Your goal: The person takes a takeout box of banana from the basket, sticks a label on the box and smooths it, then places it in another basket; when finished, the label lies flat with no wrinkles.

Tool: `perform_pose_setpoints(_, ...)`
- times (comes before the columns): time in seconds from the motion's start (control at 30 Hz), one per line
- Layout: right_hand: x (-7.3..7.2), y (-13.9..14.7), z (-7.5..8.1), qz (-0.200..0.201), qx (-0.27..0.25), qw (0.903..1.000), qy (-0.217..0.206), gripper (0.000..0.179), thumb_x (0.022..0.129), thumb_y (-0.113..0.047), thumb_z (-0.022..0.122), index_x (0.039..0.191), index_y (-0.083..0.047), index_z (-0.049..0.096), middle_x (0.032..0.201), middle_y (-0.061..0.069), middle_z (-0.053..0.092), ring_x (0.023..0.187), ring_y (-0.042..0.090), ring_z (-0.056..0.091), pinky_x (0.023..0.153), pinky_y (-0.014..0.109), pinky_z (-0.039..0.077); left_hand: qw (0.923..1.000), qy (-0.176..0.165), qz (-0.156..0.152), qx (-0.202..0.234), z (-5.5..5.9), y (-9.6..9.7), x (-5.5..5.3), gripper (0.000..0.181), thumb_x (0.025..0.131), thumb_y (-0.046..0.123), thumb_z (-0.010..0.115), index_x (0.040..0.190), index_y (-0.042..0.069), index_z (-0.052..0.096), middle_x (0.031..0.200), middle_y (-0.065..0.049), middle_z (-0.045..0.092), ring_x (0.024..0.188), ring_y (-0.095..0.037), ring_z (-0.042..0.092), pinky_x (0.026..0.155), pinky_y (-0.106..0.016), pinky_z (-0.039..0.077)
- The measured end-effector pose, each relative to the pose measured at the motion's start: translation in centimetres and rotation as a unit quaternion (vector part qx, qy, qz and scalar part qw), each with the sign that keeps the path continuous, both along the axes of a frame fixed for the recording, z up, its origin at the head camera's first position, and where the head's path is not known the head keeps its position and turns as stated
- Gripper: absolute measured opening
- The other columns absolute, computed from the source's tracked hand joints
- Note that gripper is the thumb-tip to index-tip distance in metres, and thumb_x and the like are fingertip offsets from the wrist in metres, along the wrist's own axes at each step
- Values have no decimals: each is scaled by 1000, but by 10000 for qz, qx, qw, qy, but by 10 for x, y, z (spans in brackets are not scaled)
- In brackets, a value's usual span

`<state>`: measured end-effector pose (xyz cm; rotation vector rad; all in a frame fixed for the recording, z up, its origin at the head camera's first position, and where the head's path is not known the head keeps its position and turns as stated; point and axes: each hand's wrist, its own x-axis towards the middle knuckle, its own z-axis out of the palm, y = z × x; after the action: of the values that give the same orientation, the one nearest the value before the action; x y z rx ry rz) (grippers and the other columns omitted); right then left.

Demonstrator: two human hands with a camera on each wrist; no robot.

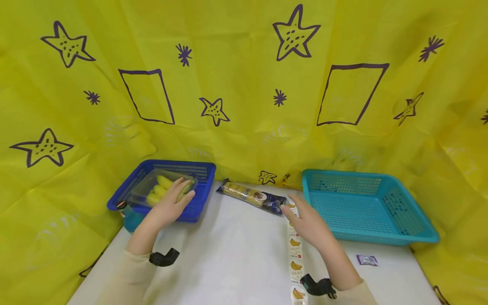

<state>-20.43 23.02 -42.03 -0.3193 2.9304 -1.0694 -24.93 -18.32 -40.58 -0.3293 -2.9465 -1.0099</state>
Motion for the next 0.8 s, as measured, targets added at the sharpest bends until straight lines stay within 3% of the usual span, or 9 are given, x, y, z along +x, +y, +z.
perform_pose_setpoints(0.23, -14, -30, 6, 323, -385, 9985, -228, 70, 101, -59, 39, 154, -14, 32, 150, 24, 44, 132, 51, 46, 98, 68, 44, 9999, 67, 71, -139, 40, -32, -2, 77, 98, 67, 33, 158, 20, 24, 167, -16, 4, 150, -48, 9, 112, -74, 20)
perform_pose_setpoints(0.47, -30, -62, 15, 775, -994, 9906, -537, 62, 104, -50, 40, 152, -12, 36, 155, 16, 41, 138, 43, 42, 109, 62, 39, 9990, -224, 33, -382, 80, -77, -9, 81, 99, 66, 29, 160, 15, 14, 166, -21, 0, 150, -49, 5, 114, -73, 15)
perform_pose_setpoints(0.63, -43, -87, 21, 1016, -1275, 9838, -746, 59, 104, -48, 42, 150, -11, 39, 151, 15, 46, 137, 39, 45, 110, 59, 40, 9973, -659, -145, -285, 92, -114, -16, 83, 102, 61, 27, 159, 4, 9, 163, -28, 7, 148, -52, 6, 117, -70, 14)
perform_pose_setpoints(0.8, -55, -110, 24, 1088, -1429, 9778, -1079, 62, 102, -54, 43, 151, -17, 39, 152, 10, 46, 136, 37, 47, 109, 59, 42, 9920, -1259, -40, -111, 94, -145, -25, 87, 101, 64, 26, 159, 3, 6, 162, -30, 6, 147, -54, 4, 116, -71, 11)
